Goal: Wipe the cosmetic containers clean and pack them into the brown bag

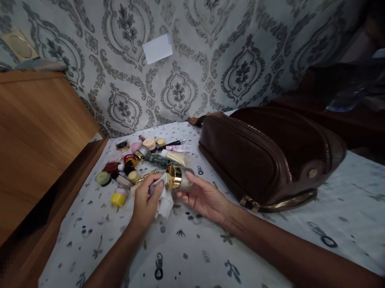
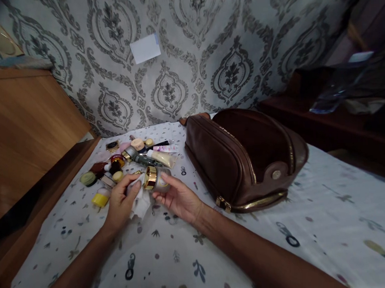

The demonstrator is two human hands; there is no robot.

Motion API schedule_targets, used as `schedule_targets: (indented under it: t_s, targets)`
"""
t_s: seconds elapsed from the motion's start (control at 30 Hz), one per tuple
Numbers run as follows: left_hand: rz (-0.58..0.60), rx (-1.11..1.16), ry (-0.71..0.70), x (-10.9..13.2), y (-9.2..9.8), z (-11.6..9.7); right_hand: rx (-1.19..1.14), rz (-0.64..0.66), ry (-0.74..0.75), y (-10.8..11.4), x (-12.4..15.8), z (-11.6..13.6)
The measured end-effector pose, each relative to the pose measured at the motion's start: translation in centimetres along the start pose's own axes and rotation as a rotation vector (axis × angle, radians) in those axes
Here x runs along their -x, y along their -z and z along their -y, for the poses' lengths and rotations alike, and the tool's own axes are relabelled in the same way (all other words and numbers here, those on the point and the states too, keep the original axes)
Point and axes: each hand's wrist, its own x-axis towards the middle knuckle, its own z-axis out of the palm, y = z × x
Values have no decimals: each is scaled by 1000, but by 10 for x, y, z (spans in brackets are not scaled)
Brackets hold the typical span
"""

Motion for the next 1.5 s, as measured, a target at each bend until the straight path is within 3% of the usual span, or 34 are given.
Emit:
schedule_targets:
  t_s: [0.23,0.7,0.87,1.23,1.5]
  targets:
    - [-20,-69,-110,0,1,2,49,6,45,1,-2,-1]
    - [-75,-84,-189,0,1,3,251,18,148,-2,-1,-8]
    - [-33,-81,-322,1,3,-3,250,3,158,-1,-2,-8]
    - [64,-376,-660,5,3,0,-7,-101,46,-4,-3,0]
    - [-23,-229,-594,3,4,5,-15,-109,-66,-3,0,4]
